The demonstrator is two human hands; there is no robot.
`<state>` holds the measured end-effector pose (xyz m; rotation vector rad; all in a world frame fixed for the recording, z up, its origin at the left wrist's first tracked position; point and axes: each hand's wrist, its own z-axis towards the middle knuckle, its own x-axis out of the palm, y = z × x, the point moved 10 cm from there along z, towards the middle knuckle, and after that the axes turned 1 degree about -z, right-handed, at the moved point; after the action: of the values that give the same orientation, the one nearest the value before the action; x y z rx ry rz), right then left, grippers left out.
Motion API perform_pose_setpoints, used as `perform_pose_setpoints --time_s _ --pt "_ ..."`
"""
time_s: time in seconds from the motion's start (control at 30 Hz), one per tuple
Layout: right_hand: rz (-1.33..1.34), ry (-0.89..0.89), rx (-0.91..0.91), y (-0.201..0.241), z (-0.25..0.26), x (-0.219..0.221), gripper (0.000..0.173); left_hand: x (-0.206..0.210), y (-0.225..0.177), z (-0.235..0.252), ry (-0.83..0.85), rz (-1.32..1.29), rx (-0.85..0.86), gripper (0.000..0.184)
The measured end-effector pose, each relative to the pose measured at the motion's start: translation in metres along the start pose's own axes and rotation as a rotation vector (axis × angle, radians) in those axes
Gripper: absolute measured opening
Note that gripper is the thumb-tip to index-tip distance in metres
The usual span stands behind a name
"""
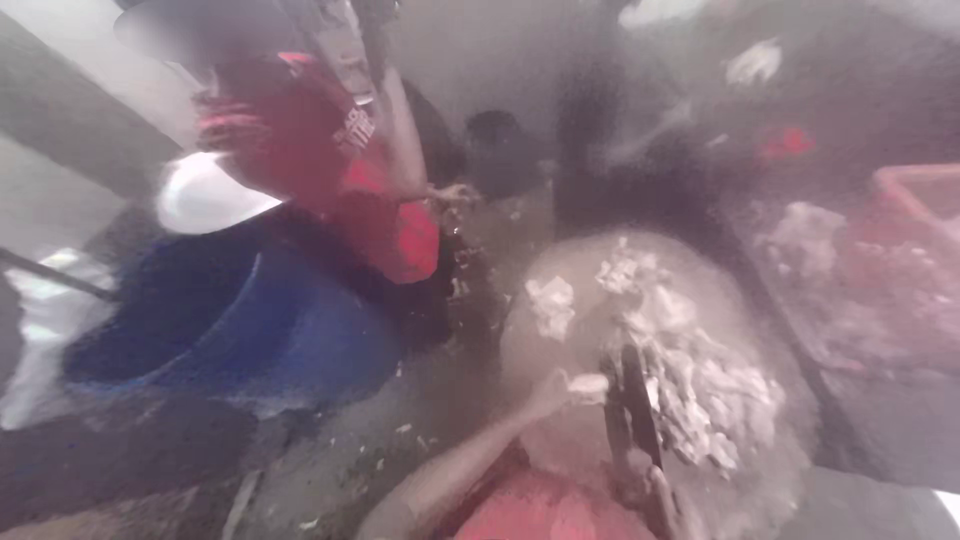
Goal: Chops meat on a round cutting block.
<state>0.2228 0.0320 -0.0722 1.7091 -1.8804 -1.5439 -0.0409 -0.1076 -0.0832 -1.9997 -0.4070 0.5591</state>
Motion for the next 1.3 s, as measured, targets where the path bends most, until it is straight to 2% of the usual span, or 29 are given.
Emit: perform_pose_setpoints --time_s 0.07,0.1,0.13,0.17,0.2,0.23,0.27,0.3,0.37,0.43,0.5,0.57,0.63,0.7,0.77,0.83,0.93,0.97,1.07,1.13,1.2,1.27,1.3 --pt "-0.045 -0.022 0.018 0.005 0.005 -0.009 0.048 0.004 0.004 0.005 -0.010 0.146 0.001 0.041" --pt "-0.039 -0.001 -0.079 -0.005 0.010 -0.010 0.047 0.006 0.004 0.006 -0.021 0.204 0.017 0.045" --pt "-0.019 -0.067 -0.346 -0.012 0.012 -0.004 0.048 0.003 0.007 0.005 -0.037 0.264 0.053 0.052" --pt "0.042 -0.379 -0.731 -0.021 0.009 0.007 0.051 -0.004 0.008 0.003 -0.046 0.329 0.074 0.062" --pt "-0.089 -0.090 -0.330 -0.016 0.005 0.020 0.055 -0.005 0.010 0.001 -0.030 0.392 0.080 0.071" --pt "-0.127 0.046 -0.039 -0.012 0.001 0.024 0.058 -0.002 0.010 0.002 -0.001 0.431 0.077 0.074" --pt "-0.121 0.059 0.105 -0.006 -0.004 0.020 0.060 0.004 0.008 0.005 0.025 0.441 0.072 0.070" --pt "-0.130 0.050 0.160 -0.007 -0.005 0.015 0.061 0.010 0.006 0.006 0.047 0.409 0.047 0.060" --pt "-0.099 0.052 0.157 -0.015 0.002 0.012 0.063 0.010 -0.010 0.005 0.074 0.196 0.000 0.042" --pt "-0.026 0.035 0.180 -0.010 0.001 -0.001 0.063 0.011 -0.031 0.006 0.076 0.017 0.005 0.040" --pt "-0.014 0.004 0.206 0.003 0.001 -0.015 0.060 0.014 -0.038 0.012 0.088 -0.053 0.013 0.042" --pt "-0.030 -0.019 0.142 0.036 0.003 -0.029 0.053 0.019 -0.022 0.028 0.117 0.011 -0.003 0.043" --pt "-0.016 -0.049 -0.020 0.086 0.006 -0.045 0.051 0.020 -0.002 0.040 0.077 0.166 -0.003 0.044" --pt "0.047 -0.078 -0.195 0.130 0.004 -0.056 0.063 0.016 0.008 0.043 0.009 0.309 -0.025 0.046" --pt "0.099 -0.079 -0.282 0.152 0.004 -0.055 0.073 0.016 0.002 0.037 -0.005 0.320 -0.013 0.045" --pt "-0.012 -0.031 -0.235 0.134 0.018 -0.032 0.060 0.015 -0.001 0.038 -0.021 0.321 -0.052 0.045" --pt "-0.219 0.136 0.024 0.064 0.046 0.010 0.057 0.016 0.002 0.042 -0.018 0.347 0.023 0.043" --pt "-0.242 0.150 0.071 0.055 0.047 0.015 0.056 0.014 0.005 0.038 -0.012 0.338 0.015 0.040" --pt "-0.316 0.077 0.028 0.071 0.038 0.007 0.055 -0.001 0.016 0.022 -0.007 0.352 -0.097 0.040" --pt "-0.319 0.051 -0.038 0.084 0.033 0.003 0.056 -0.010 0.023 0.015 -0.003 0.430 -0.078 0.045" --pt "-0.264 0.113 -0.051 0.086 0.024 0.008 0.058 -0.015 0.025 0.008 -0.025 0.530 -0.060 0.054" --pt "-0.190 0.199 0.006 0.060 0.024 0.021 0.059 -0.013 0.020 0.011 -0.014 0.614 -0.096 0.060" --pt "-0.145 0.235 0.056 0.037 0.027 0.027 0.060 -0.012 0.020 0.014 0.009 0.627 -0.126 0.056"
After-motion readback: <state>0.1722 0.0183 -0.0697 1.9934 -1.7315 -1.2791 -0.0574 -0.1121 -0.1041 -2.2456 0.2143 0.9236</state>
